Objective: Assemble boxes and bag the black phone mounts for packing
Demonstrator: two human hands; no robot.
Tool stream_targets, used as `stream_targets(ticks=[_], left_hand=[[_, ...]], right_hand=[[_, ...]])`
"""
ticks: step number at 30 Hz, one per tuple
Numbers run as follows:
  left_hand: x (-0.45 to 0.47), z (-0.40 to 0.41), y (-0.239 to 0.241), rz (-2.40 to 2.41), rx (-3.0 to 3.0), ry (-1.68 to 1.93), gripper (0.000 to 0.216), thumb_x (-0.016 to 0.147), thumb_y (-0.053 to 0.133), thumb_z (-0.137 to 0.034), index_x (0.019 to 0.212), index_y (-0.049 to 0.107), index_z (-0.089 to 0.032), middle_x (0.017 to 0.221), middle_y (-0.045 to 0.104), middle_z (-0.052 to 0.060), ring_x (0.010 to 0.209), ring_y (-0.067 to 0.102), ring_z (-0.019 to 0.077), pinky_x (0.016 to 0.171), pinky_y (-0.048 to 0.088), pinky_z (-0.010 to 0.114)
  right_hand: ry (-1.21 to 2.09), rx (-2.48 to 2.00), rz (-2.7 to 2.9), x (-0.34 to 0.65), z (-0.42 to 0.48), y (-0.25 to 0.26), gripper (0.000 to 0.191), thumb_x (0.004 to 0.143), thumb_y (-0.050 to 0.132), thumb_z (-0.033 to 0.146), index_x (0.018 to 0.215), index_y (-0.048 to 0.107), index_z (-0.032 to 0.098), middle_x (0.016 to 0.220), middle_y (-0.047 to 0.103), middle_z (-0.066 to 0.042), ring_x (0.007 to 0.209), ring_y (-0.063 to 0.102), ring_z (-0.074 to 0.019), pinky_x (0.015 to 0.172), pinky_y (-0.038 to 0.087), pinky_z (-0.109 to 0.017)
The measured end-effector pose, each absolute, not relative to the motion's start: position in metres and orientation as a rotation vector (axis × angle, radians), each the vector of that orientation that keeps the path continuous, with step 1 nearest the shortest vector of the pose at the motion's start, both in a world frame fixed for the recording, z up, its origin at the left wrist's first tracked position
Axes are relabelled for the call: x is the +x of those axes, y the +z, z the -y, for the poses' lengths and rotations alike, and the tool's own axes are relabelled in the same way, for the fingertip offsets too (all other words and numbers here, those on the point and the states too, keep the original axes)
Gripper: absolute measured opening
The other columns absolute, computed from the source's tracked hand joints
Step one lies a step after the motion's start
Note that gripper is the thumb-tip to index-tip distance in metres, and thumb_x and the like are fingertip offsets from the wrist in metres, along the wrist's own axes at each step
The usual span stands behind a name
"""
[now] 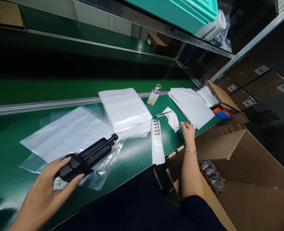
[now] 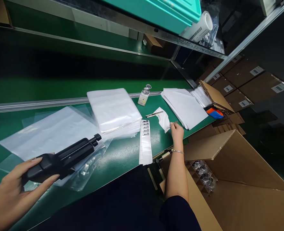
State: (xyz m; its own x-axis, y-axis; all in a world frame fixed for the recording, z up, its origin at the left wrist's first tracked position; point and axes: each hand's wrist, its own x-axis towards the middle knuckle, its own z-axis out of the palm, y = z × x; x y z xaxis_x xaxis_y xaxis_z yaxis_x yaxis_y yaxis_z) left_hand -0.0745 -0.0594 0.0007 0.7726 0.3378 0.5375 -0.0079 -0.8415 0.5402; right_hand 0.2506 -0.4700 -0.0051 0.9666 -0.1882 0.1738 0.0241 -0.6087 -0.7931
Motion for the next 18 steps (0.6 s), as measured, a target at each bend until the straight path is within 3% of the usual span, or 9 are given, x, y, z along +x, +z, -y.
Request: stream_targets(ticks=[4,7,9,13,18], left_hand=[[-0.074,0.062,0.002,-0.327,2.394,0.812,0.057,0.077,0.066,-0.053,0.132,0.050,-0.048,0.096,0.066,0.001,0.085,0.070,0.0320,0.047,0.056,0.040],[-0.074,0.063,0.002,-0.386,2.369,0.785,0.058,0.076,0.066,-0.055,0.131,0.049,-0.053,0.096,0.065,0.000,0.086,0.069,0.0318,0.040,0.053,0.037],[-0.074,0.064,0.003,-0.390,2.372,0.771,0.059,0.076,0.066,-0.054,0.132,0.048,-0.054,0.098,0.066,0.000,0.088,0.069,0.0318,0.041,0.054,0.036],[-0.075,0.065,0.004,-0.361,2.393,0.767,0.060,0.079,0.064,-0.050,0.136,0.045,-0.051,0.103,0.066,0.002,0.093,0.069,0.0320,0.044,0.055,0.036],[-0.077,0.063,0.002,-0.361,2.407,0.747,0.054,0.078,0.065,-0.049,0.131,0.053,-0.040,0.102,0.067,0.005,0.093,0.068,0.0315,0.039,0.051,0.031]], right_hand=[[-0.409,-2.198,-0.189,0.253,0.475,-0.012,0.038,0.074,0.059,0.050,0.078,0.071,0.014,0.075,0.070,-0.008,0.071,0.061,-0.0221,0.071,0.047,-0.035],[-0.478,-2.127,-0.250,0.261,0.478,-0.016,0.042,0.080,0.052,0.049,0.088,0.070,0.013,0.071,0.067,-0.006,0.065,0.061,-0.0189,0.068,0.049,-0.033],[-0.477,-2.083,-0.268,0.268,0.478,-0.021,0.037,0.078,0.055,0.046,0.083,0.070,0.012,0.065,0.064,-0.003,0.061,0.059,-0.0175,0.065,0.050,-0.032],[-0.434,-1.946,-0.276,0.274,0.474,-0.034,0.022,0.071,0.064,0.036,0.070,0.066,0.014,0.056,0.058,0.002,0.056,0.055,-0.0141,0.060,0.051,-0.029],[-0.415,-1.606,-0.330,0.271,0.472,-0.032,0.015,0.074,0.065,0.031,0.080,0.060,0.017,0.049,0.044,0.011,0.044,0.043,-0.0061,0.049,0.046,-0.019]])
